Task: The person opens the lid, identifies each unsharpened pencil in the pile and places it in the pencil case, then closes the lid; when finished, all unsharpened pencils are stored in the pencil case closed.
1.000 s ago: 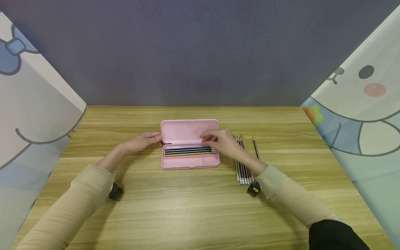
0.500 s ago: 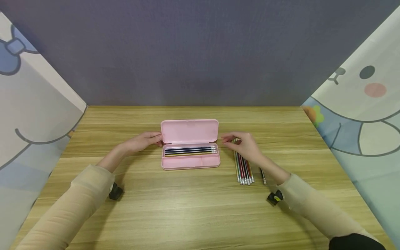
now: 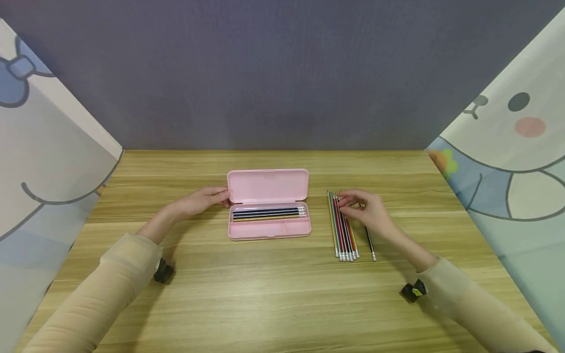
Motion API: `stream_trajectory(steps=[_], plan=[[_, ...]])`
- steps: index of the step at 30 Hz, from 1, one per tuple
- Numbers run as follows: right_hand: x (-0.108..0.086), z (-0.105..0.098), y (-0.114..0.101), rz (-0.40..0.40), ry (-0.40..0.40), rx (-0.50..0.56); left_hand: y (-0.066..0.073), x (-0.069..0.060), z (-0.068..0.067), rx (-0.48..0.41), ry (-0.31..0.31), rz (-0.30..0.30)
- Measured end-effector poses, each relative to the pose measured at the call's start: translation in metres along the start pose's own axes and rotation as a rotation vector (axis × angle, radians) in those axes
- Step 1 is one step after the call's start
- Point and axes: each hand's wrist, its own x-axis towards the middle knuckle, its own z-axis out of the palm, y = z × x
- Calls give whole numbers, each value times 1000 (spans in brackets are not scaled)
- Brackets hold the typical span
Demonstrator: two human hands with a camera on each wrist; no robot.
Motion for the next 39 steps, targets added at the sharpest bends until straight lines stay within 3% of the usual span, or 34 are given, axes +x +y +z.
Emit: stream_trajectory(steps=[10,22,39], plan=[[-17,-8,7,8,0,-86,-1,-1,-1,-6,-4,10],[-31,-12,11,114,-46,-78,-2,1,0,10,-2,5],[-31,-13,4,200,-119,-185,-2,0,-2,11,2,-11]])
